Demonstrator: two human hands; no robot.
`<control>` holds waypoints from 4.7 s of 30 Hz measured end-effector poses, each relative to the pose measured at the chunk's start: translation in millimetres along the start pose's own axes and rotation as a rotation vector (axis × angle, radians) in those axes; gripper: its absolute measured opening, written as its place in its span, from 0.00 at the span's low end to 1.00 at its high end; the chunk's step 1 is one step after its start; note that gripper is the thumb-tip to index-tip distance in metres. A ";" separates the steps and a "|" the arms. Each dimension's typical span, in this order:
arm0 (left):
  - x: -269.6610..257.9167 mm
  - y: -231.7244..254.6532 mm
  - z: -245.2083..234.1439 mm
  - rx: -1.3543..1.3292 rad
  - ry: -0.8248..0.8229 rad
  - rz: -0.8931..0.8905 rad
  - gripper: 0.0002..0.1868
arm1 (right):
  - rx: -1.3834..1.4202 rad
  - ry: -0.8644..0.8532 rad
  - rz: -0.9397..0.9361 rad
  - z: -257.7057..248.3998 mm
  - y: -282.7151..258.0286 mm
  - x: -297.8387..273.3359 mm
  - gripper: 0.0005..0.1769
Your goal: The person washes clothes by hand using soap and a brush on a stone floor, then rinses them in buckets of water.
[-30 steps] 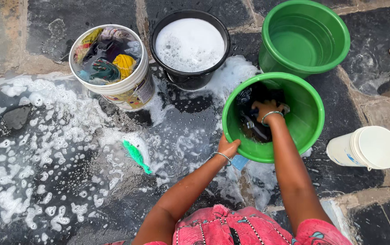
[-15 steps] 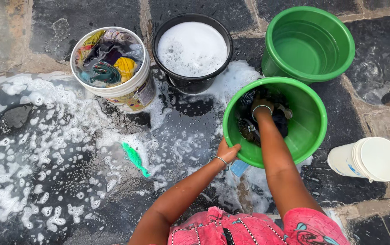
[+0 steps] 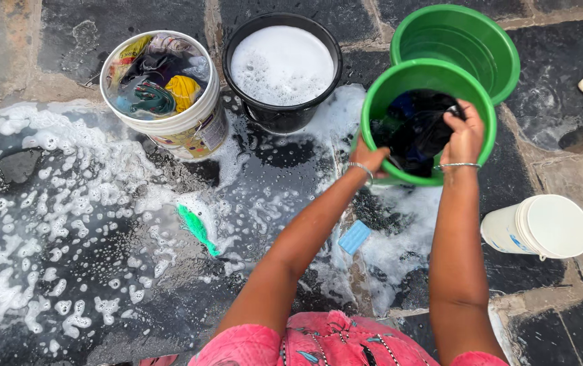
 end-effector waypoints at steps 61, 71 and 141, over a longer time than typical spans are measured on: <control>-237.9 -338.1 -336.7 1.254 -0.216 1.032 0.42 | -1.209 -0.255 -0.443 211.4 225.3 -349.8 0.15; -93.8 -202.9 -552.0 1.314 0.397 0.139 0.40 | -1.274 -0.406 -0.024 222.4 344.1 -310.0 0.56; -211.9 -10.8 -611.1 0.935 1.108 1.200 0.23 | -1.255 -0.265 -0.926 371.8 134.1 -301.7 0.15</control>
Point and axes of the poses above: each hand's wrist, its own x-axis towards the middle knuckle, its own z-axis out of the palm, y = z × x, the point moved 6 cm from there along x, towards the middle knuckle, and after that the axes turned 6 degrees about -z, right-handed, at the moved point
